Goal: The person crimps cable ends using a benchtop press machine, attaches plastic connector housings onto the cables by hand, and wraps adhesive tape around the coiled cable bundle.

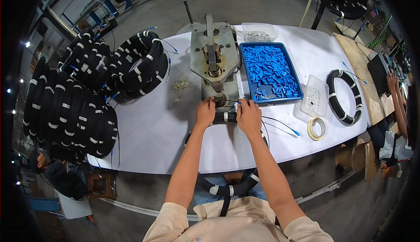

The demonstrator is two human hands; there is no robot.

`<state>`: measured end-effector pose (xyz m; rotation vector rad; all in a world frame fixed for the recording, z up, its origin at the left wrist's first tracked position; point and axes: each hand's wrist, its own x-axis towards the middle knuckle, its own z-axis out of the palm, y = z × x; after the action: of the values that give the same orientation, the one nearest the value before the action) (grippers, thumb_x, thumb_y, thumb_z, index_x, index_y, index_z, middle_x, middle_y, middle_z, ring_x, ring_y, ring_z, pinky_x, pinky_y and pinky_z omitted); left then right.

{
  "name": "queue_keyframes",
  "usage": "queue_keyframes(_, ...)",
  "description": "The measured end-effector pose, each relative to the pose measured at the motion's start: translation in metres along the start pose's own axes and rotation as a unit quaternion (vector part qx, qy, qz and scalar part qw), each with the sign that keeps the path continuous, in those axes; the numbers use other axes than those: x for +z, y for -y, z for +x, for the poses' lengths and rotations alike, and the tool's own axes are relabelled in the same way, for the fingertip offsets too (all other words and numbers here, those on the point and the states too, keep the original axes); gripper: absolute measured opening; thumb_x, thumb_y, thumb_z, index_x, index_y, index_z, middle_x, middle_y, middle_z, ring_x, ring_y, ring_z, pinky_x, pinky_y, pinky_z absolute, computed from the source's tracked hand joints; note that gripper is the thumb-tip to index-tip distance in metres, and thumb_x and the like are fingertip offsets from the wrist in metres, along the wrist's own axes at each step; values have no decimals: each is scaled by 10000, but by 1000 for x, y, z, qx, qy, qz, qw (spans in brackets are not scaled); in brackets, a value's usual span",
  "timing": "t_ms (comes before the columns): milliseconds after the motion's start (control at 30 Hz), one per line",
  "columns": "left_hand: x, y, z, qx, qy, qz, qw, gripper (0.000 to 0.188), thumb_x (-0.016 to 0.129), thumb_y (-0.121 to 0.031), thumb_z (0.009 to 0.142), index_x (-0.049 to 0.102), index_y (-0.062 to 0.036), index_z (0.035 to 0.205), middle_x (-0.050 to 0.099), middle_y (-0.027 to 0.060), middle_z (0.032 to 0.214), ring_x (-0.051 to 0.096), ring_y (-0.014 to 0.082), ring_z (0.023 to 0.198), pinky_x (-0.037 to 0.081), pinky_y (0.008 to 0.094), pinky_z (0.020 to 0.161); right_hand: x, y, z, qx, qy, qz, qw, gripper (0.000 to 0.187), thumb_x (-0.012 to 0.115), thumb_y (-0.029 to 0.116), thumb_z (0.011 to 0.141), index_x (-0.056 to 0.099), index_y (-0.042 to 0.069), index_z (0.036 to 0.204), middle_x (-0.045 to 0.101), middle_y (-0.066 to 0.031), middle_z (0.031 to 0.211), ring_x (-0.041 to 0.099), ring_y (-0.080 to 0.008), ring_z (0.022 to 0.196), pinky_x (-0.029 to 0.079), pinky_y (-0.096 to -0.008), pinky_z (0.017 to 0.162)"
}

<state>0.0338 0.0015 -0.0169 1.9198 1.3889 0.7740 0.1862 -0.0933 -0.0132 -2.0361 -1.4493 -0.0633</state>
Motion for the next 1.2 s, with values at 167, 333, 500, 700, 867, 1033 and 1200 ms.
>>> queue_keyframes(167, 0, 2, 1, -28, 3, -32, 999, 423, 413, -318, 1003, 613, 27, 861, 625, 272, 818, 586, 482, 799, 448, 515, 701, 0, 2, 1, 2, 0, 7, 1000, 160, 583, 208, 914, 638, 122, 1037, 577, -107, 909, 575, -318, 857, 446, -459, 720)
queue_keyframes(333, 0, -4, 0, 3, -13, -9, 1000, 432, 412, -329, 1004, 613, 25, 861, 626, 269, 807, 583, 485, 791, 446, 515, 696, 2, -1, 3, 13, 20, 1, 1000, 184, 575, 197, 916, 620, 114, 1074, 572, -120, 945, 572, -330, 883, 451, -467, 733)
queue_keyframes(500, 1, -8, 2, -7, -28, -8, 1000, 436, 412, -335, 1002, 618, 23, 864, 630, 265, 810, 586, 484, 801, 451, 510, 707, 2, -1, 7, 9, 37, -14, 999, 199, 577, 195, 913, 614, 112, 1090, 570, -124, 963, 570, -328, 902, 456, -470, 743)
queue_keyframes(700, -1, -2, 1, -12, -32, 9, 999, 431, 423, -331, 997, 628, 22, 859, 633, 260, 801, 590, 479, 801, 457, 504, 717, 3, 3, 7, 5, 31, -9, 999, 215, 575, 187, 909, 616, 112, 1107, 571, -121, 959, 571, -323, 902, 459, -467, 755)
queue_keyframes(867, -1, -6, 2, 0, -39, -11, 999, 420, 428, -326, 994, 635, 16, 866, 627, 249, 775, 591, 465, 758, 451, 498, 692, 3, 1, 9, 7, 16, -4, 1000, 220, 570, 180, 911, 618, 109, 1114, 570, -120, 956, 569, -323, 895, 453, -463, 762)
queue_keyframes(1033, -1, -6, 3, -14, -13, -3, 1000, 425, 426, -328, 996, 636, 13, 855, 620, 238, 744, 590, 455, 744, 447, 492, 685, 1, 0, 8, 12, 10, -1, 1000, 223, 556, 165, 917, 622, 101, 1120, 572, -122, 958, 566, -327, 888, 444, -466, 752)
queue_keyframes(1200, -2, -4, 3, -49, 10, -21, 999, 433, 422, -336, 998, 643, 10, 862, 625, 231, 742, 596, 449, 752, 453, 491, 694, 2, 0, 8, 15, 8, 2, 1000, 217, 550, 165, 920, 624, 97, 1112, 576, -128, 955, 568, -333, 881, 444, -468, 748)
